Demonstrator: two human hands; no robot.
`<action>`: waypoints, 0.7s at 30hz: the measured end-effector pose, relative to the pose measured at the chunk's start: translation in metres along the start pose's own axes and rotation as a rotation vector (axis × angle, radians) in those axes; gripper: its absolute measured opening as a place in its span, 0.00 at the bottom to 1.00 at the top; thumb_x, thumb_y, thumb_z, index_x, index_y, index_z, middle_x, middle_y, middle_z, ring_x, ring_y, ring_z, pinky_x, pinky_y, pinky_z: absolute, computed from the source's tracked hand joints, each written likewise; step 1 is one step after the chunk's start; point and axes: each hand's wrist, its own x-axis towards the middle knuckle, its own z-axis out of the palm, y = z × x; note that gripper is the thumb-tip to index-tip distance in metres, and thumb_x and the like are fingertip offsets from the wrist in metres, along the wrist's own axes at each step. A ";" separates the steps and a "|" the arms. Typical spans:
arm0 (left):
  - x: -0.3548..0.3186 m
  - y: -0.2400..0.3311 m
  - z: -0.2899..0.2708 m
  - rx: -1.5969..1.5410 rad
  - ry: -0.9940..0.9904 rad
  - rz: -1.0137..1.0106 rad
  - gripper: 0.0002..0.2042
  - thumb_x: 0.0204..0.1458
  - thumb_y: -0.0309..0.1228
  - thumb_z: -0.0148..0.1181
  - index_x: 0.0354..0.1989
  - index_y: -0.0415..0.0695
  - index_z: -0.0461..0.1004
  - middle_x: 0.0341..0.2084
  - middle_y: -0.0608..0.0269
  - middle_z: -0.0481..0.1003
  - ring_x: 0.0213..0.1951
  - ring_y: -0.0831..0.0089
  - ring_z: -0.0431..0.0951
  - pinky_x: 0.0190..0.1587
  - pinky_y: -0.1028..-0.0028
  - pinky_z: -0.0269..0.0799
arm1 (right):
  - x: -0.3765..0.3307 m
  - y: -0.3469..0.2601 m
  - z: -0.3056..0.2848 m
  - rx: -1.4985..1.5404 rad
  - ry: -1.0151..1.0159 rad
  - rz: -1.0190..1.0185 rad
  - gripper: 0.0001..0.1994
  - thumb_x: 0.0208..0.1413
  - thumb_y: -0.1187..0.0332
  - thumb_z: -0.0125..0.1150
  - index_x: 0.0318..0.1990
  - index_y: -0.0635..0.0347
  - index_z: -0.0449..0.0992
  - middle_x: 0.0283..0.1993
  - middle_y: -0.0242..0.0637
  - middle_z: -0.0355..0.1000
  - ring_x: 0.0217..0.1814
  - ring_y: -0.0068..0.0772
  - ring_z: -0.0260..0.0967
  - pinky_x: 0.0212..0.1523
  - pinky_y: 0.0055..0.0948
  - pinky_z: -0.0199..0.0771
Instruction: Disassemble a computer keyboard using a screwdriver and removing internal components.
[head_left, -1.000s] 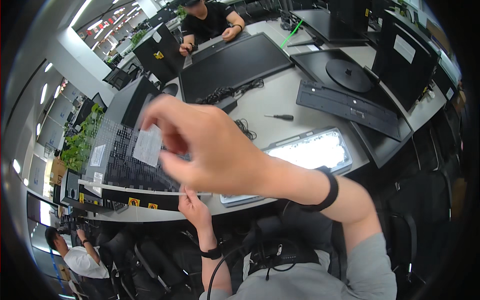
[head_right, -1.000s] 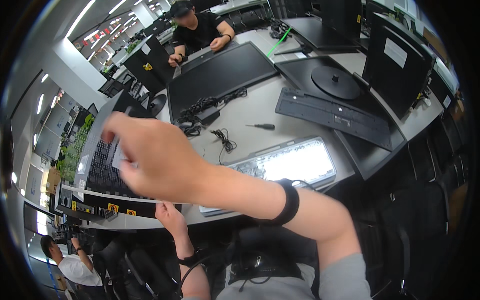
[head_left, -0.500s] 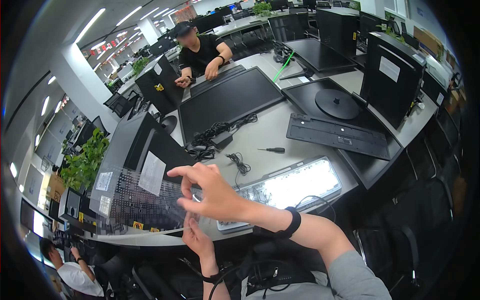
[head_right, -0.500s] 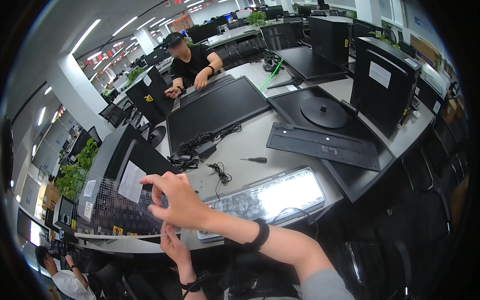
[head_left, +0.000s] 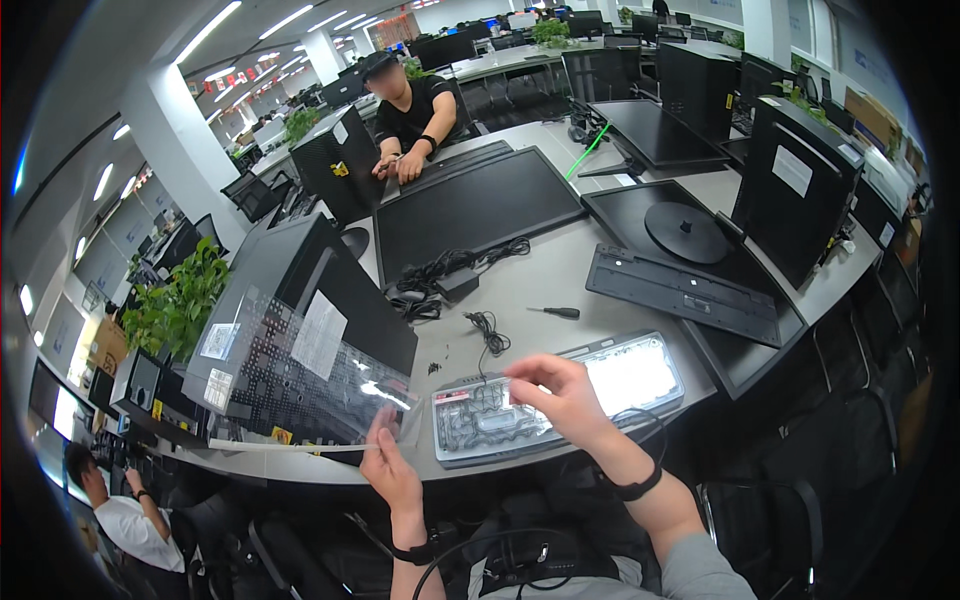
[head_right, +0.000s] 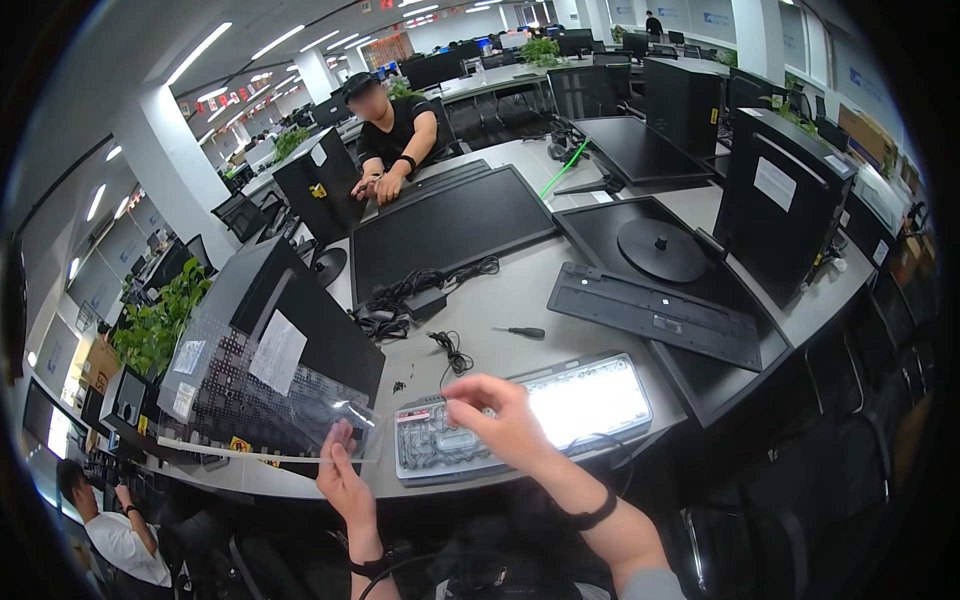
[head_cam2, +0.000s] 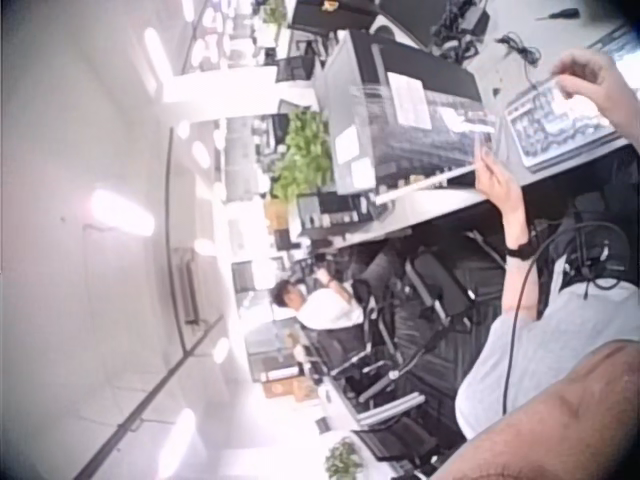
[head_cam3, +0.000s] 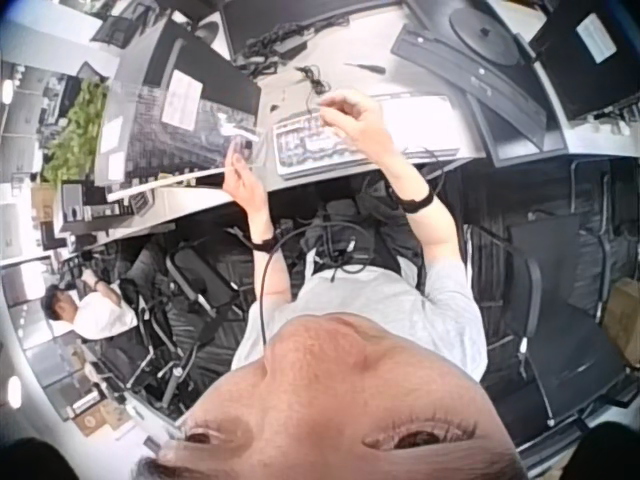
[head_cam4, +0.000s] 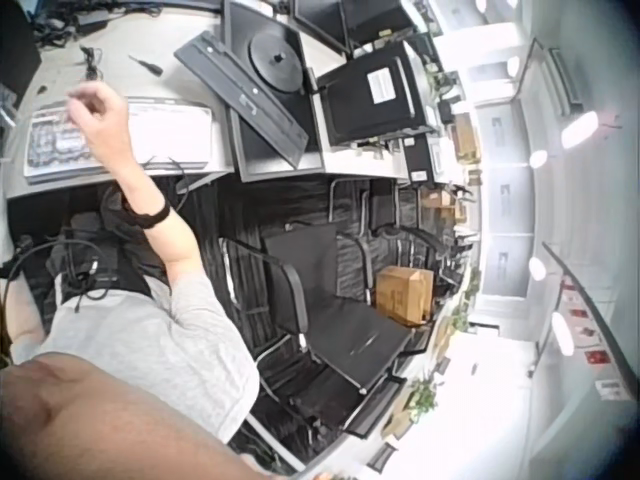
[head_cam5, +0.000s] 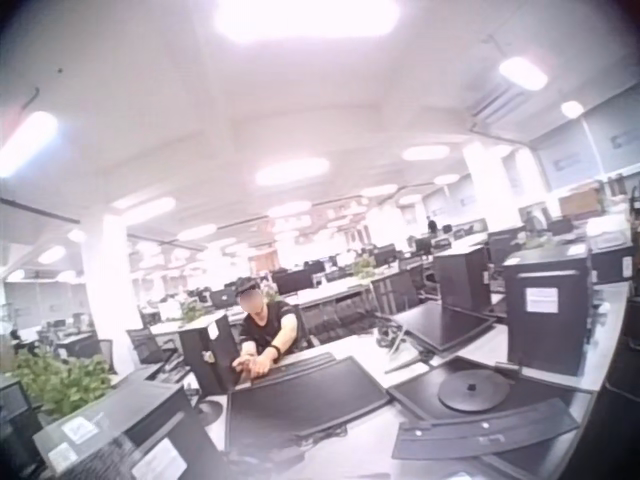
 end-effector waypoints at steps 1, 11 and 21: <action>0.003 0.001 0.000 0.004 -0.007 0.001 0.20 0.81 0.32 0.48 0.67 0.28 0.78 0.62 0.45 0.83 0.63 0.58 0.84 0.68 0.61 0.78 | -0.010 0.005 -0.012 0.004 0.012 0.061 0.12 0.71 0.71 0.69 0.57 0.64 0.85 0.44 0.34 0.86 0.46 0.21 0.81 0.51 0.26 0.80; 0.010 0.005 -0.002 -0.017 -0.028 -0.018 0.21 0.82 0.34 0.47 0.69 0.29 0.76 0.63 0.45 0.82 0.65 0.57 0.84 0.68 0.60 0.78 | -0.089 0.030 -0.079 -0.467 -0.705 0.256 0.21 0.74 0.60 0.69 0.66 0.64 0.82 0.52 0.39 0.88 0.54 0.35 0.86 0.58 0.33 0.83; 0.010 0.007 -0.002 0.013 -0.013 -0.033 0.22 0.82 0.35 0.46 0.70 0.29 0.75 0.64 0.45 0.82 0.65 0.55 0.84 0.69 0.60 0.78 | -0.096 0.031 -0.082 -0.408 -0.595 0.315 0.20 0.74 0.60 0.69 0.64 0.66 0.82 0.52 0.41 0.88 0.55 0.35 0.86 0.60 0.34 0.84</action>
